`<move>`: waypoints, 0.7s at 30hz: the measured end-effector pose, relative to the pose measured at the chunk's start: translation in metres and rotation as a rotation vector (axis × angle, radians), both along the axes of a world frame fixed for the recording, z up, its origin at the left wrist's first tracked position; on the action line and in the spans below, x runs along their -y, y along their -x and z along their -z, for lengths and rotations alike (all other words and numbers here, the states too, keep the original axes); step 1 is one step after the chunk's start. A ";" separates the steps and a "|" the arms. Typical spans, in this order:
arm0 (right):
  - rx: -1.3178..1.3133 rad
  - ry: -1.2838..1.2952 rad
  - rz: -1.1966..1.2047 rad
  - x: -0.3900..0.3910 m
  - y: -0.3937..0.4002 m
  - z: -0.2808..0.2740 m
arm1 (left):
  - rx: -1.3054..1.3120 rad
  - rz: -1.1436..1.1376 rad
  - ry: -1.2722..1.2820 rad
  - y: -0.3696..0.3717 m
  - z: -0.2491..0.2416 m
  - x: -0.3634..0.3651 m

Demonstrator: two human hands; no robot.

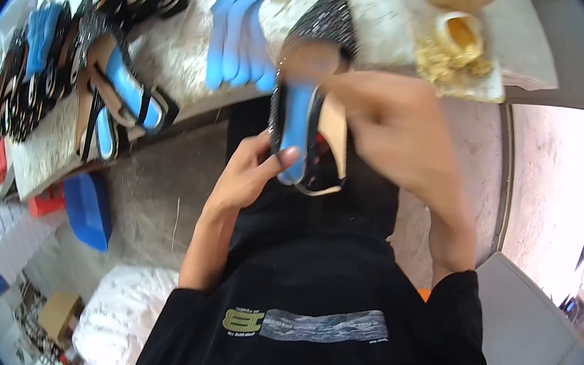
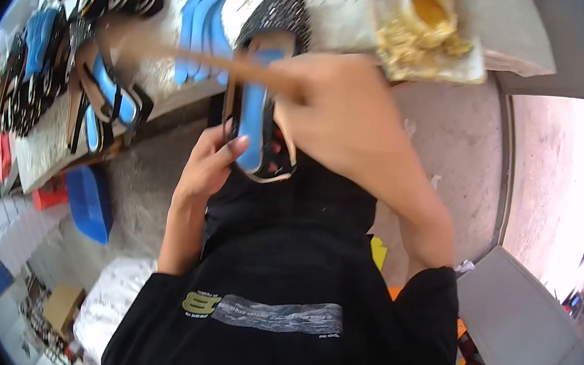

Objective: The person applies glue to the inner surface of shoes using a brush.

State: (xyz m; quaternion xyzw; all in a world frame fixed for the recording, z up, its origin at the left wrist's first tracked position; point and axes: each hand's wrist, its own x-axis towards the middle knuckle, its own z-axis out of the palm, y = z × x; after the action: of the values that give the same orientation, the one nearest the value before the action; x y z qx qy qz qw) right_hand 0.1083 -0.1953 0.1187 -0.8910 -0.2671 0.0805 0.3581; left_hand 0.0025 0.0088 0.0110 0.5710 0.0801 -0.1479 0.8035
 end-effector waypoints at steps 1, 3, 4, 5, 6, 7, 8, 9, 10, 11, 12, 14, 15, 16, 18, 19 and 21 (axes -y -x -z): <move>-0.065 -0.300 0.188 0.023 -0.001 -0.014 | -0.030 0.017 0.020 0.001 0.004 -0.005; 0.117 -0.715 0.439 0.081 -0.016 -0.024 | -0.028 0.038 0.050 -0.002 0.002 -0.007; 0.203 -0.521 0.581 0.121 -0.018 -0.037 | -0.002 0.023 0.110 -0.004 -0.002 -0.006; 0.139 -0.633 0.456 0.146 -0.015 -0.045 | 0.017 0.007 0.168 -0.005 -0.004 -0.005; 0.209 -0.671 0.494 0.142 -0.018 -0.044 | 0.029 -0.006 0.224 -0.007 -0.007 -0.003; 0.275 -0.713 0.534 0.133 -0.023 -0.037 | 0.035 -0.019 0.276 -0.010 -0.008 -0.001; 0.252 -0.609 0.583 0.119 -0.033 -0.030 | 0.045 -0.011 0.272 -0.015 -0.008 0.001; 0.226 -0.506 0.633 0.112 -0.046 -0.024 | 0.066 -0.002 0.312 -0.019 -0.005 0.003; 0.228 -0.510 0.637 0.115 -0.058 -0.019 | 0.079 0.006 0.354 -0.021 -0.002 0.006; 0.080 -0.500 0.590 0.118 -0.067 -0.014 | 0.086 0.010 0.398 -0.020 0.001 0.007; -0.067 -0.493 0.543 0.120 -0.071 -0.012 | 0.094 0.018 0.440 -0.019 0.001 0.006; 0.023 -0.552 0.534 0.121 -0.071 -0.032 | 0.096 0.013 0.456 -0.025 0.000 0.005; 0.091 -0.608 0.547 0.123 -0.062 -0.045 | 0.068 0.019 0.470 -0.022 -0.001 0.004; 0.163 -0.664 0.563 0.127 -0.054 -0.056 | 0.042 0.031 0.484 -0.020 -0.002 0.004; 0.073 -0.604 0.559 0.135 -0.057 -0.053 | 0.017 0.052 0.503 -0.021 -0.004 0.008; -0.091 -0.488 0.531 0.139 -0.065 -0.042 | 0.049 0.015 0.446 -0.021 -0.006 0.011; 0.046 -0.604 0.592 0.153 -0.036 -0.052 | 0.110 -0.082 0.332 -0.023 -0.009 0.016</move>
State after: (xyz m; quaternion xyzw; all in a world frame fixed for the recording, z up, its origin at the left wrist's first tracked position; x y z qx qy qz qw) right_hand 0.1441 -0.3485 0.1712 -0.7858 -0.0191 -0.1277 0.6048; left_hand 0.0258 -0.0074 0.0196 0.4338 0.0337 -0.0949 0.8954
